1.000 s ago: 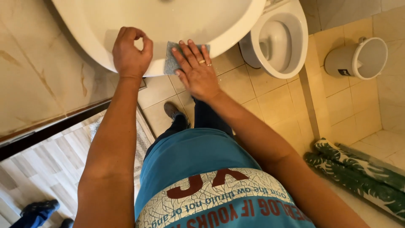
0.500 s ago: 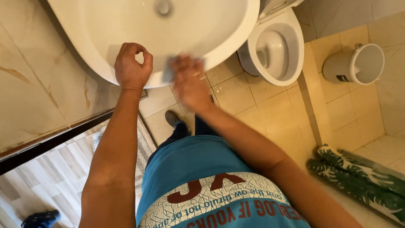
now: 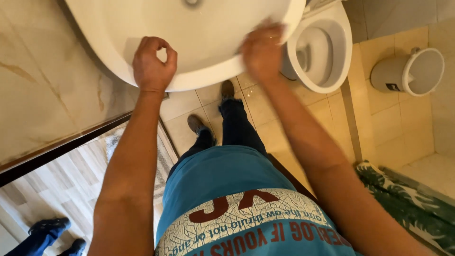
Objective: The person cleans a white bathroom sink using a blue cloth and a cleaning agent. They wipe the basin, faucet, and surrounding surfaces, rinse the cloth under running water, and continue scrubbing the sink.
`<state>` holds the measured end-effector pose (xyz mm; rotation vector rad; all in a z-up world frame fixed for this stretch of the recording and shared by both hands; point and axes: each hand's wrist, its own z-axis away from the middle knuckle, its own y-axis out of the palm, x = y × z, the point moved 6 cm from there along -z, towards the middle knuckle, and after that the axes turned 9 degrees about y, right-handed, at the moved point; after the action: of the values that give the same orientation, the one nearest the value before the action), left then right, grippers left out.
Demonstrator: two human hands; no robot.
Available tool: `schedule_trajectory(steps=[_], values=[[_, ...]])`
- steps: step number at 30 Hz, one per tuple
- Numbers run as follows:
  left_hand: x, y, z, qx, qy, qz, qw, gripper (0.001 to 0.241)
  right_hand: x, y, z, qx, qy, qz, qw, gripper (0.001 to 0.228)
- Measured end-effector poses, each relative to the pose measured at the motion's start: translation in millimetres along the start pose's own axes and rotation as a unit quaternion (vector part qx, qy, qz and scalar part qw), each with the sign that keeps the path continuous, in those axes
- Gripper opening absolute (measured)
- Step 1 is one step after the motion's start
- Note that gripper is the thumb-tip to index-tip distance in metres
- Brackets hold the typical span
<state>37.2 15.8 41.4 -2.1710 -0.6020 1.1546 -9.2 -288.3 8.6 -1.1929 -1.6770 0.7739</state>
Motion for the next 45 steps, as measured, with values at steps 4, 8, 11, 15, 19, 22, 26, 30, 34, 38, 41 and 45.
schedule_trajectory(steps=[4,8,11,15,19,22,26,30,34,38,41,45], values=[[-0.6,-0.6,-1.5,0.001,0.000,-0.002,1.000,0.005,129.8,13.5,14.5,0.109,0.027,0.002,0.994,0.037],[-1.5,-3.3,1.7,-0.032,0.061,0.002,0.998,0.005,181.5,-17.2,7.8,0.138,0.007,-0.034,0.990,0.032],[-1.6,-2.2,-1.2,-0.021,0.071,0.017,0.997,0.006,129.0,-14.6,4.4,0.072,-0.018,-0.022,0.997,0.027],[-5.8,-5.9,-1.3,-0.005,0.069,0.019,0.997,0.004,62.5,-43.1,-6.3,-0.007,0.069,0.006,0.998,0.028],[-1.6,-3.3,0.6,0.000,0.069,0.023,0.997,0.006,89.0,9.3,17.7,0.035,0.106,0.085,0.990,0.038],[-0.6,-3.0,1.7,0.002,0.077,0.011,0.997,0.007,154.3,-16.3,21.6,0.021,-0.003,0.044,0.999,0.030],[0.0,-2.1,1.6,0.009,0.072,0.011,0.997,0.007,115.8,-0.1,26.5,0.133,-0.013,0.039,0.990,0.045],[5.9,-1.0,2.6,0.015,0.030,0.015,0.999,0.008,35.4,-48.5,6.4,0.073,0.099,0.017,0.992,0.041],[-0.5,-1.8,0.4,0.002,0.046,0.008,0.999,0.005,68.5,-31.6,22.2,0.138,0.165,0.077,0.974,0.052],[-2.7,-2.8,4.1,-0.014,0.053,0.014,0.998,0.004,134.6,-22.2,44.4,0.226,0.051,0.080,0.969,0.058],[-6.2,-2.3,-1.6,-0.032,0.064,0.016,0.997,0.005,110.5,-25.5,32.0,0.125,-0.048,0.341,0.930,0.041],[-9.6,-2.6,0.0,-0.031,0.047,0.025,0.998,0.008,15.8,-71.5,-1.1,0.023,0.080,-0.243,0.967,0.018]])
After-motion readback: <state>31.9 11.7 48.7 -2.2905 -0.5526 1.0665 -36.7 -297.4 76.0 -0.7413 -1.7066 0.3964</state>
